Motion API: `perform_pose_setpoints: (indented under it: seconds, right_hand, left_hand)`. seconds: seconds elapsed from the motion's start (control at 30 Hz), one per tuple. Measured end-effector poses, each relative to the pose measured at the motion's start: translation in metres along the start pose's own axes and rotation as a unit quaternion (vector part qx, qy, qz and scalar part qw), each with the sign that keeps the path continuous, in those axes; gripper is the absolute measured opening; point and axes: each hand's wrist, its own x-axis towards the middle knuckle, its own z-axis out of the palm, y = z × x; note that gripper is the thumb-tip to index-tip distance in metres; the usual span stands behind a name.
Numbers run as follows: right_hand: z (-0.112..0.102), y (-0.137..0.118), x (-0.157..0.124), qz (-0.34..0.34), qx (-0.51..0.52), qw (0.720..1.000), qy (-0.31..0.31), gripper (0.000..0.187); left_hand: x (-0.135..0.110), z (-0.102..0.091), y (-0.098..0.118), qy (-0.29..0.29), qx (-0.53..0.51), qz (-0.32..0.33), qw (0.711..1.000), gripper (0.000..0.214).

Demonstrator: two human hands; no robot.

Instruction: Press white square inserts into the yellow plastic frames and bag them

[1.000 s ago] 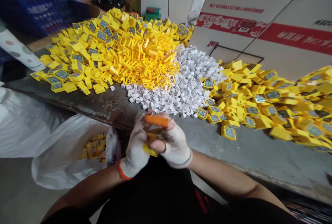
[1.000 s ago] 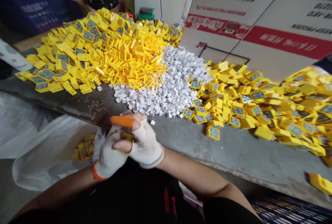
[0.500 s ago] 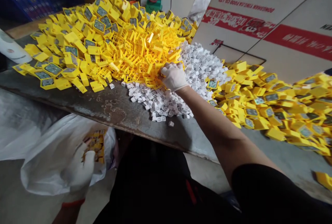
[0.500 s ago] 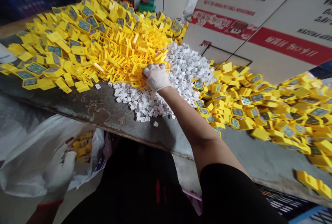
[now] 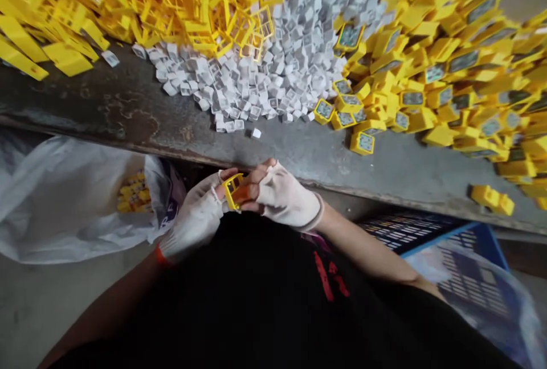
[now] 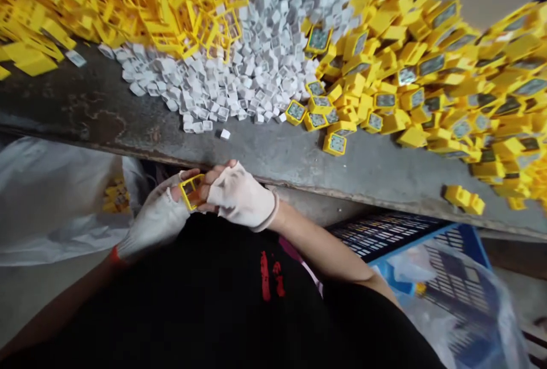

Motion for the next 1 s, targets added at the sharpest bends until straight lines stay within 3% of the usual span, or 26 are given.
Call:
perform_pose_setpoints:
  seconds: [0.13,0.2,0.27,0.37,0.5,0.63,0.73,0.9,1.0]
  right_hand:
    - [-0.006,0.062,0.001,0.155,-0.016,0.982,0.102,0.031]
    - [-0.007,0.087,0.013,0.207,-0.066,0.97,0.107,0.037]
    - [-0.004,0.099,0.023,0.214,-0.071,0.969,0.096,0.032]
    - [0.003,0.09,0.021,0.175,0.009,0.974,0.146,0.017]
    - [0.008,0.053,-0.003,0.11,0.159,0.949,0.249,0.03]
    - [0.013,0.027,-0.016,0.069,0.114,0.944,0.301,0.024]
    - [0.016,0.022,-0.016,0.038,0.056,0.951,0.303,0.022]
    - [0.018,0.023,-0.011,0.04,0.041,0.971,0.234,0.042]
    - [0.022,0.02,-0.006,0.039,0.047,0.974,0.22,0.038]
  left_hand:
    - [-0.001,0.005,0.001,0.051,-0.002,-0.021,0.998,0.027]
    - [0.0,0.009,0.004,0.073,0.002,-0.017,0.997,0.021]
    - [0.0,0.015,0.007,0.082,0.004,-0.011,0.997,0.02]
    - [-0.001,0.021,0.008,0.072,0.002,-0.009,0.997,0.017]
    - [0.001,0.028,0.006,0.04,0.003,-0.004,0.999,0.018]
    - [0.005,0.035,0.002,-0.023,0.003,-0.001,1.0,0.026]
    - [0.006,0.034,-0.002,-0.049,-0.002,0.001,0.999,0.034]
    - [0.003,0.022,-0.006,-0.043,-0.016,-0.012,0.999,0.041]
    - [0.001,0.017,-0.004,-0.047,-0.031,-0.007,0.998,0.04]
